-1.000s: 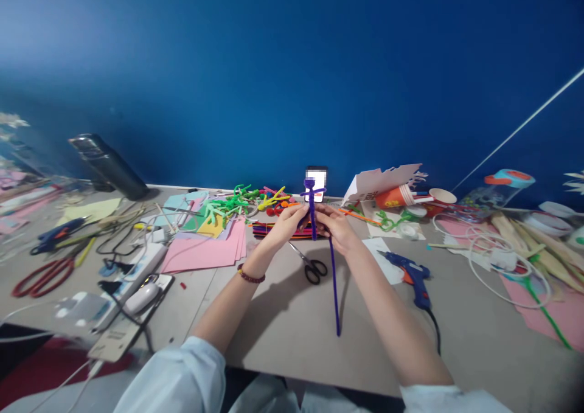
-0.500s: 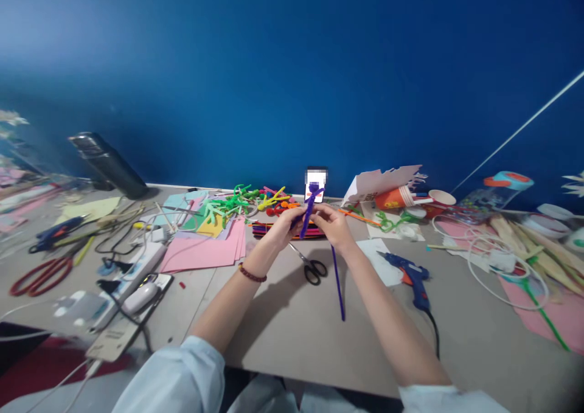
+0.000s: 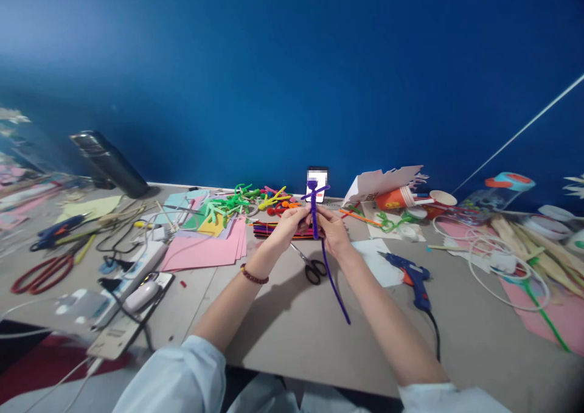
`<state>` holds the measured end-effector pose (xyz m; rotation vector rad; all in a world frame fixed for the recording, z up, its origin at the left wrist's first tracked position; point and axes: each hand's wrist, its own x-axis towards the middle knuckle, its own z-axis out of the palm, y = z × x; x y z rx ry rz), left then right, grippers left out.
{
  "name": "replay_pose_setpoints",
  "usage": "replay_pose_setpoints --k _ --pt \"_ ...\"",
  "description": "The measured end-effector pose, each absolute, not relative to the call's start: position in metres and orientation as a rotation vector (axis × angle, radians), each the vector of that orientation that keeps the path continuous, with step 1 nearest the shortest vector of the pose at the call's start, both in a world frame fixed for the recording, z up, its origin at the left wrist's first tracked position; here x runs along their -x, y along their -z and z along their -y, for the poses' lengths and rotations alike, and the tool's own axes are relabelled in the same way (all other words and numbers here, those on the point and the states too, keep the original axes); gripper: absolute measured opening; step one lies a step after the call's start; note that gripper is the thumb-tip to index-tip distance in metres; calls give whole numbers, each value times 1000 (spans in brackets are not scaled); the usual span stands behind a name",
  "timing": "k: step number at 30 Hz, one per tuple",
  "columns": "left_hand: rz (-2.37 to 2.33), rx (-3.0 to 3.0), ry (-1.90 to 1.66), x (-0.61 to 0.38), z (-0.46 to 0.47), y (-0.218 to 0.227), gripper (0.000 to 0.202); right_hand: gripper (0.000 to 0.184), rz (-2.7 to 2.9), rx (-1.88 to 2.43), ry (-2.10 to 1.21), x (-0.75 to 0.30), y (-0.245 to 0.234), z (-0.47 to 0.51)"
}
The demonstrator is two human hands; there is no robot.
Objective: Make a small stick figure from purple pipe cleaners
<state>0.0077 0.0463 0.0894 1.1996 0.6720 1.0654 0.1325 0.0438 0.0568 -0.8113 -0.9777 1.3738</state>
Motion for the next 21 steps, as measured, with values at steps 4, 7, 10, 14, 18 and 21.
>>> replay_pose_setpoints --k 4,7,10,14,18,21 --pt "-700 -1142 -1112 -11 -47 -85 38 38 936 799 -1335 -127 -58 -42" --pt "-736 -1136 -1142 -13 -48 -81 39 36 915 796 -1281 -123 -61 -39" --pt "-771 -1197 -1146 -15 -48 -79 43 33 872 799 -1231 -119 -65 -36" --pt "-806 -1278 -1187 -15 -47 -81 47 32 796 785 -1259 -117 -66 -35" --pt "-832 -1323 -1196 -15 -46 -85 47 29 785 768 -1284 -119 -64 -36" --pt "-860 -1373 -1218 -13 -46 -89 46 26 811 796 -1258 -121 -62 -39"
